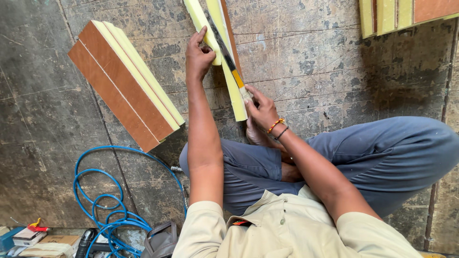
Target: The person sits on the workshop floor and uses a spray gun to apply adhesive onto yellow foam strips, then presses foam pieces together by hand and trims edges with a knife. The person handles several foam strips and a spray gun with a cup throughout.
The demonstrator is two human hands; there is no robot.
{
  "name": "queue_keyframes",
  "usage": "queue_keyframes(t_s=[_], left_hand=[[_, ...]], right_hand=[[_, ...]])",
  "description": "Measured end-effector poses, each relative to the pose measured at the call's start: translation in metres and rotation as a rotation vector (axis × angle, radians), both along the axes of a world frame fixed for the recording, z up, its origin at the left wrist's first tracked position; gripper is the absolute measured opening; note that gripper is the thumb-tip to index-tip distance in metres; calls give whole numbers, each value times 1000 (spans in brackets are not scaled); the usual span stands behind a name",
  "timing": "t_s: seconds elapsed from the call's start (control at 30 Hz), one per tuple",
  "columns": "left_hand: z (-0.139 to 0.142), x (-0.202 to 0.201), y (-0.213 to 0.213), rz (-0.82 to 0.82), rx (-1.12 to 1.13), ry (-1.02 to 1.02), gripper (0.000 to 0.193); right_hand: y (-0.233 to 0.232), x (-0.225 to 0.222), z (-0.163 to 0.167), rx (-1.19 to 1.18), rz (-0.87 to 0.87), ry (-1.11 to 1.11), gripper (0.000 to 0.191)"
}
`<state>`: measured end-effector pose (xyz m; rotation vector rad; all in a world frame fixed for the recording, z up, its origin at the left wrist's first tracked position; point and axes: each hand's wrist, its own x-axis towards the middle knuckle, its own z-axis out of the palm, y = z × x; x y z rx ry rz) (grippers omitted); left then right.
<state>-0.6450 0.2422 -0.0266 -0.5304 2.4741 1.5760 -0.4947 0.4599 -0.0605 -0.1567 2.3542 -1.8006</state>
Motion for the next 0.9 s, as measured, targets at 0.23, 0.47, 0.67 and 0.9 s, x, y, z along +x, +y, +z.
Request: queue_keyframes(t_s=[0.23, 0.47, 0.67, 0.9], left_hand=[[3, 3, 1, 25, -2, -34, 83], [11, 5, -5, 48, 32, -29, 81], [25, 10, -29, 255, 96, -1, 83], [11, 32, -28, 382, -522, -338, 59]], right_hand=[[-12, -33, 2, 84, 32, -172, 48], [36, 56, 5, -8, 96, -91, 48], [56, 92, 14, 57, 144, -127, 49], [104, 99, 24, -218, -34, -274, 57]])
